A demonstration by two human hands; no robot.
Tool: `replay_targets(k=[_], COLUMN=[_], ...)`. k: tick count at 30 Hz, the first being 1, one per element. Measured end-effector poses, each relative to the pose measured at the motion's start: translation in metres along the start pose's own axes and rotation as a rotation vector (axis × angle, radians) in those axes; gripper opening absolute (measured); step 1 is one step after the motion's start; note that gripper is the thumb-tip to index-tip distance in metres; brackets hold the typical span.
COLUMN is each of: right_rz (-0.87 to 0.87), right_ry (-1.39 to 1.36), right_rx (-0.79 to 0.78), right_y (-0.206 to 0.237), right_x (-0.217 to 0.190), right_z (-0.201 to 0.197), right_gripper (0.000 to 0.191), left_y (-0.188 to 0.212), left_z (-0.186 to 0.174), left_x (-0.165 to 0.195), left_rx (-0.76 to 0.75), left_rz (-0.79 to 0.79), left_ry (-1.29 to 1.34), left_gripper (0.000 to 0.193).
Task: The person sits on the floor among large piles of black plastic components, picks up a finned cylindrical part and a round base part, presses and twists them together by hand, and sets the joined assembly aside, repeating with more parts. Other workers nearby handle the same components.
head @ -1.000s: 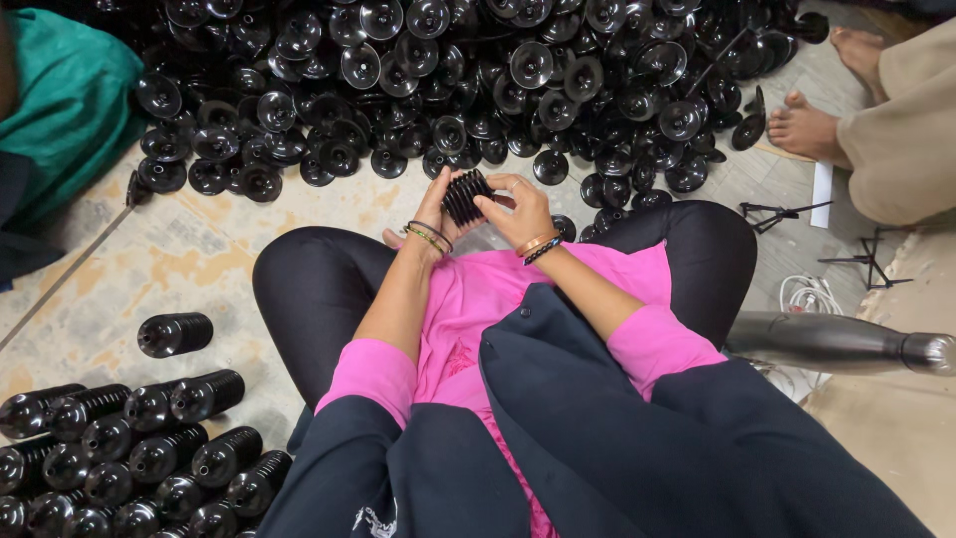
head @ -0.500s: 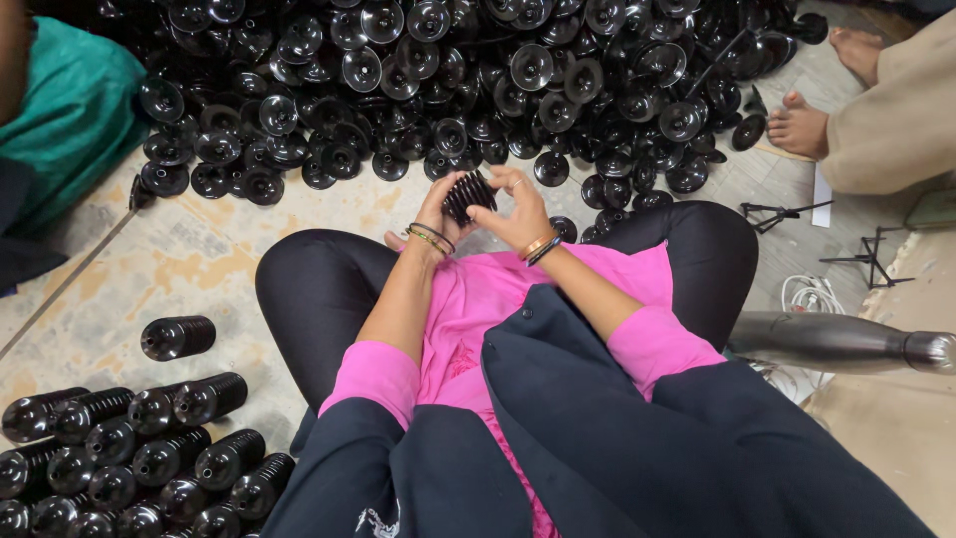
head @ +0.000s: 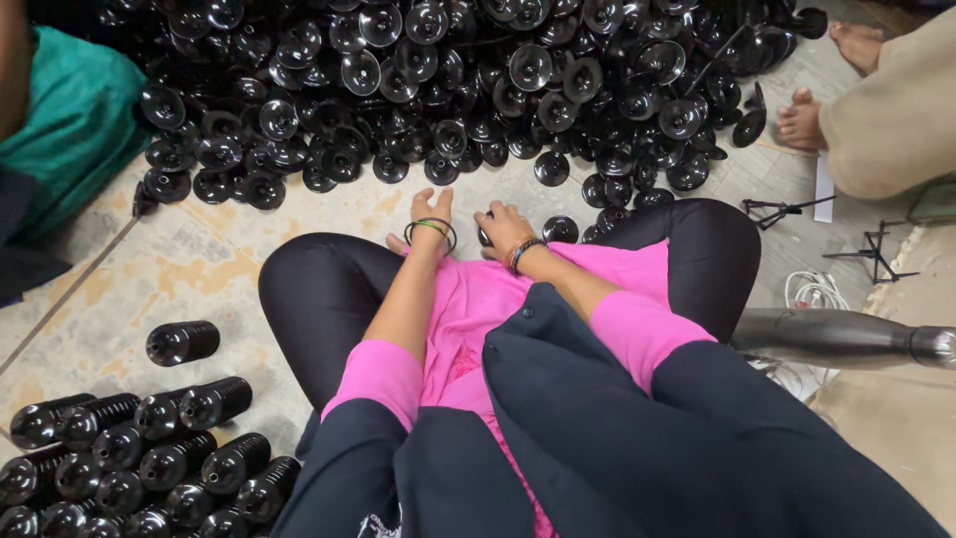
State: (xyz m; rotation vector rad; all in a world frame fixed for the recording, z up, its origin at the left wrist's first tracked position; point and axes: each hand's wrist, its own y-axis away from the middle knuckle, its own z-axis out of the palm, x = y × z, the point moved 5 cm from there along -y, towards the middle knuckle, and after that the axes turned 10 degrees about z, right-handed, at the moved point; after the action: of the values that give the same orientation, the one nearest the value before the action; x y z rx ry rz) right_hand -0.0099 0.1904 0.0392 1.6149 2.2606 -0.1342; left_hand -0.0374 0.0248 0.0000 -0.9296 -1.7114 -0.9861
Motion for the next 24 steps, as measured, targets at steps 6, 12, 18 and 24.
replay_targets(k=[6, 12, 18, 24], right_rz=[-0.035, 0.018, 0.041, 0.037], right_ry=[-0.064, -0.152, -0.212, -0.068], right_rx=[0.007, 0.003, -0.051, -0.125], right_y=[0.010, 0.024, 0.022, 0.008], right_x=[-0.002, 0.027, 0.031, 0.010], right_z=[-0.007, -0.023, -0.011, -0.006], right_gripper=[0.088, 0.077, 0.072, 0.078], left_y=[-0.041, -0.072, -0.092, -0.110], left_z=[-0.042, -0.033, -0.018, -0.003], left_x=[0.061, 0.091, 0.099, 0.072], left_rx=[0.154, -0.116, -0.099, -0.014], left_rz=[0.490, 0.549, 0.821, 0.785], left_ry=[-0.402, -0.833, -1.050, -1.172], left_gripper=[0.061, 0.063, 0.096, 0.072])
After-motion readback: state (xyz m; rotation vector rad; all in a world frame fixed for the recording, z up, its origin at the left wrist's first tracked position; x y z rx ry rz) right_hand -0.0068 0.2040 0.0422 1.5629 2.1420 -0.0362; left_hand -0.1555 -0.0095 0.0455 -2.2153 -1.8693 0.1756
